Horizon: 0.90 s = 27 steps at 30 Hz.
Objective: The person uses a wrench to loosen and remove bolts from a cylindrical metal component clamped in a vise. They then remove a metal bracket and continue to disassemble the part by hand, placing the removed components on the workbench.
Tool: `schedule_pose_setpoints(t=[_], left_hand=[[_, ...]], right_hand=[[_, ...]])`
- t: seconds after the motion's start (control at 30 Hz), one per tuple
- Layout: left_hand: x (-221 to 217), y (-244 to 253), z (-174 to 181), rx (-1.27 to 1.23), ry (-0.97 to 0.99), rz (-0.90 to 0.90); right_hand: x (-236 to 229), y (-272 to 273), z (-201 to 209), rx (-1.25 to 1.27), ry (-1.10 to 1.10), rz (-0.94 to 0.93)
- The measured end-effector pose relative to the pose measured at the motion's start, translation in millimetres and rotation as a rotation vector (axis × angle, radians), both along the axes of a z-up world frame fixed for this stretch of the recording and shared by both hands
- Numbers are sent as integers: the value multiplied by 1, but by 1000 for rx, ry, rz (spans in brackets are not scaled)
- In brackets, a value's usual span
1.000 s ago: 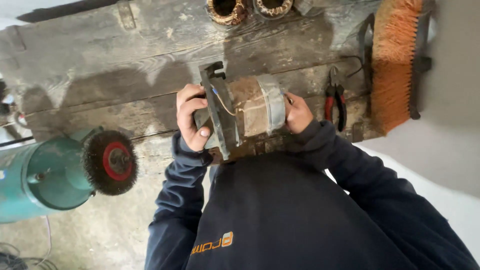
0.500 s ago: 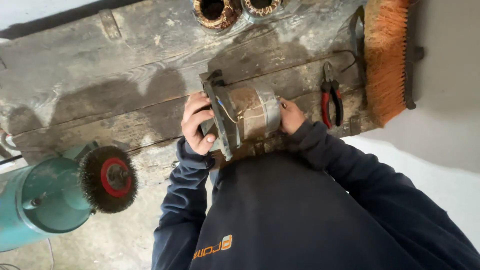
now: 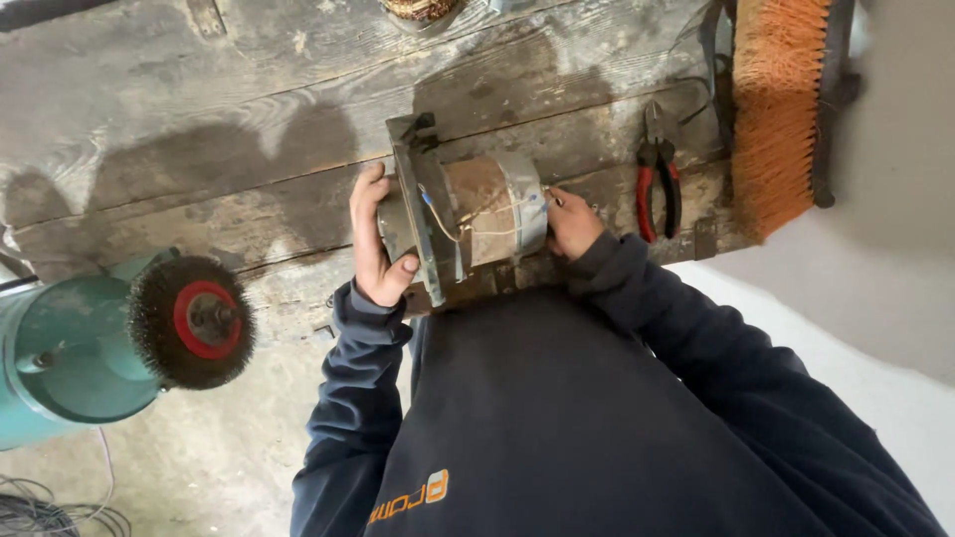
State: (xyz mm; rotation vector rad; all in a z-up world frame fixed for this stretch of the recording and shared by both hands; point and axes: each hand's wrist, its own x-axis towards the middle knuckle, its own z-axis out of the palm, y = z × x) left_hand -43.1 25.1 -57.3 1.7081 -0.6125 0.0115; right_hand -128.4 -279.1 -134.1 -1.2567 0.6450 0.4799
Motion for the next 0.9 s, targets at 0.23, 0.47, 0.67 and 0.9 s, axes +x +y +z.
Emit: schedule_pose_setpoints(t=[0.23, 0.47, 0.67, 0.9], left_hand=[[-21, 5, -8, -20, -70, 8], [-57, 2, -7, -2, 139, 35], [-61, -7, 25, -289, 627, 45], [-66, -29, 34, -332, 633, 238]], right_hand=[[-15, -11, -24, -25, -17, 97], [-20, -8, -9, -241, -216, 266], [-12, -15, 2, -12, -119, 227], [-34, -30, -40, -753, -866, 684]])
